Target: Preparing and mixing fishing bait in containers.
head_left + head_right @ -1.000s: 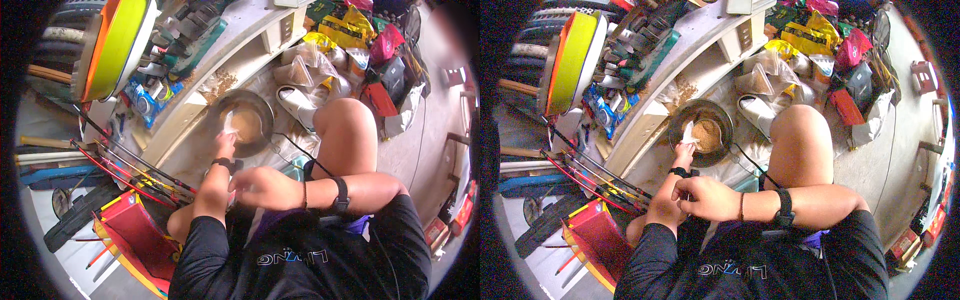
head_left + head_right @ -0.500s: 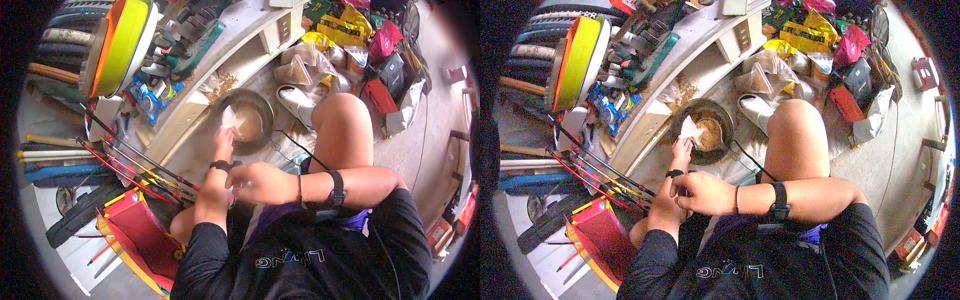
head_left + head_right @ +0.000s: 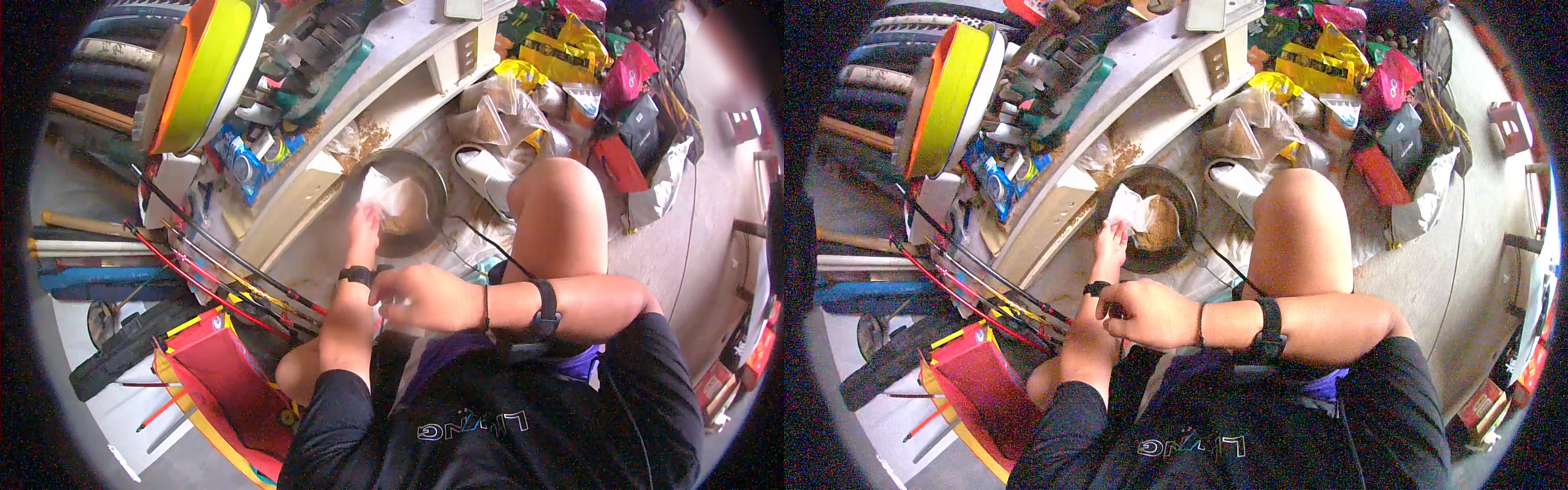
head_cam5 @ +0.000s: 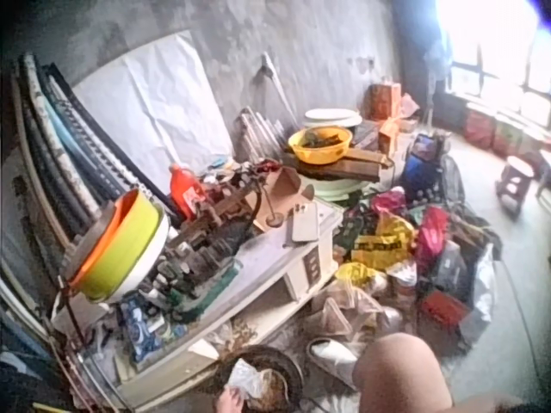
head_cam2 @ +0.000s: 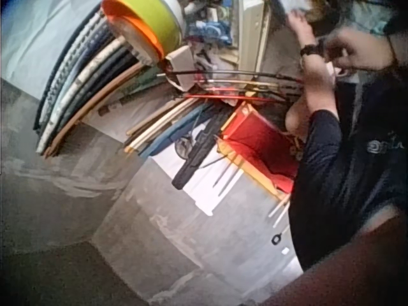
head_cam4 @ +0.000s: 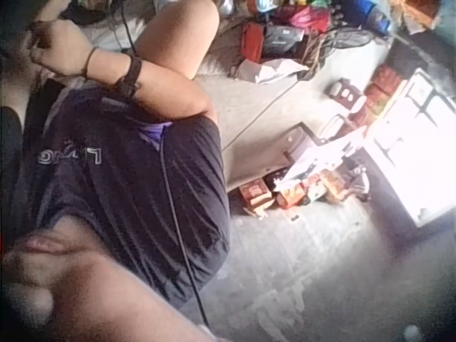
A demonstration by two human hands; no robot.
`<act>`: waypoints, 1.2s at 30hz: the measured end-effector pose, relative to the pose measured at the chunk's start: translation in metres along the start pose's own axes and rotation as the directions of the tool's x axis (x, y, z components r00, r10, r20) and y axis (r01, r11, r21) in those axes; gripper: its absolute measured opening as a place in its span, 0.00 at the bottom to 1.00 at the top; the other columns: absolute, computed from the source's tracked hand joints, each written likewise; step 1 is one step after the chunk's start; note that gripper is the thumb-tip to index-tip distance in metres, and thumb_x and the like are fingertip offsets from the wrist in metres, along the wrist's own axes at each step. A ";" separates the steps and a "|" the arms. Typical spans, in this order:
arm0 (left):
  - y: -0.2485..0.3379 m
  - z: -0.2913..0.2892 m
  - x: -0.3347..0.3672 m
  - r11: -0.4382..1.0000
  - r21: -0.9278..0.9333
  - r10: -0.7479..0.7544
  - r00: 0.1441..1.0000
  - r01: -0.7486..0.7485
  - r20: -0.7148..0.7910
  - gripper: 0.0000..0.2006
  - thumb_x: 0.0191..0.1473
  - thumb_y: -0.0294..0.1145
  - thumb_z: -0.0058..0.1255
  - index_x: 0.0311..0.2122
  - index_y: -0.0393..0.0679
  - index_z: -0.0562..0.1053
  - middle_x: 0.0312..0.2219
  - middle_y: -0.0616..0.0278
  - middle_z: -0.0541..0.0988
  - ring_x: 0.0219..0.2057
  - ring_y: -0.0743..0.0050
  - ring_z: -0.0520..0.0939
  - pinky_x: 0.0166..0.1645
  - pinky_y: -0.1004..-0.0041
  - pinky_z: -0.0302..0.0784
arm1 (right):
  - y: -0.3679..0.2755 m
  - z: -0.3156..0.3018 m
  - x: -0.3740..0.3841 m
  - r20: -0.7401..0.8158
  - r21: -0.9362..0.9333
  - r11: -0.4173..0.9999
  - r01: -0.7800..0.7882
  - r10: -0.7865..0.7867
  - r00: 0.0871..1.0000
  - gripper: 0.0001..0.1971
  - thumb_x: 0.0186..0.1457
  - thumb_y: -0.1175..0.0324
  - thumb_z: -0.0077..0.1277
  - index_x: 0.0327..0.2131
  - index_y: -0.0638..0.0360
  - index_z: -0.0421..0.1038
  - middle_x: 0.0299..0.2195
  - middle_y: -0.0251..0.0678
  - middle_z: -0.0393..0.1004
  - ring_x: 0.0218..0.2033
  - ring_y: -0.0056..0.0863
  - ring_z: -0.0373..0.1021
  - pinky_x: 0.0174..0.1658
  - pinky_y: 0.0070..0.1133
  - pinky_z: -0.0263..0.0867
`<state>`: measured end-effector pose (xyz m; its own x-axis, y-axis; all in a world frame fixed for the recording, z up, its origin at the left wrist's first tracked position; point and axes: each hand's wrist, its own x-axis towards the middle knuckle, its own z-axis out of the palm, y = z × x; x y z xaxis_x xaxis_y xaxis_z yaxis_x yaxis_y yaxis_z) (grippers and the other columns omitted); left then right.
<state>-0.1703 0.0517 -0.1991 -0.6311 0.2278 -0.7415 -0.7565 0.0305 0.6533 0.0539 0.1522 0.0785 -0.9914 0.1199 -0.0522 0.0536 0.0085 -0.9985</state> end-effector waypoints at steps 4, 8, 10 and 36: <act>0.007 -0.005 0.000 0.991 -0.127 -0.043 0.998 0.050 0.056 0.12 0.62 0.42 0.41 0.45 0.48 0.68 0.39 0.65 0.72 0.44 0.70 0.74 0.46 0.70 0.71 | 0.010 -0.008 0.010 -0.023 0.160 0.982 -0.102 0.106 0.994 0.10 0.48 0.67 0.51 0.33 0.62 0.73 0.27 0.45 0.76 0.31 0.36 0.75 0.38 0.29 0.70; 0.018 -0.005 -0.005 0.975 -0.214 -0.064 0.998 0.061 -0.004 0.12 0.61 0.43 0.41 0.43 0.48 0.68 0.40 0.65 0.70 0.43 0.68 0.73 0.48 0.67 0.71 | 0.027 -0.018 0.022 -0.137 0.086 0.991 -0.104 0.115 0.984 0.11 0.49 0.68 0.51 0.33 0.65 0.74 0.29 0.44 0.77 0.31 0.34 0.75 0.39 0.26 0.69; 0.022 -0.006 -0.011 0.969 -0.245 -0.036 0.999 0.041 0.027 0.13 0.61 0.44 0.43 0.41 0.46 0.68 0.38 0.64 0.71 0.42 0.67 0.73 0.48 0.64 0.71 | 0.039 -0.023 0.027 -0.169 0.146 0.983 -0.114 0.138 0.976 0.11 0.48 0.68 0.51 0.33 0.66 0.74 0.28 0.42 0.77 0.30 0.29 0.75 0.38 0.25 0.69; 0.016 -0.019 -0.034 0.932 -0.356 -0.030 0.995 0.061 0.091 0.12 0.61 0.41 0.40 0.41 0.48 0.72 0.31 0.65 0.76 0.29 0.72 0.76 0.33 0.74 0.73 | 0.157 0.007 0.125 -0.270 0.636 0.655 -0.408 0.684 0.677 0.10 0.51 0.70 0.48 0.37 0.56 0.76 0.28 0.28 0.72 0.28 0.21 0.64 0.30 0.23 0.57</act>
<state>-0.1641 0.0263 -0.1667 -0.5897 0.3146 -0.7438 -0.8049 -0.3043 0.5094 -0.0623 0.1613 -0.0845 -0.6025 0.3553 -0.7147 0.3639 -0.6747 -0.6422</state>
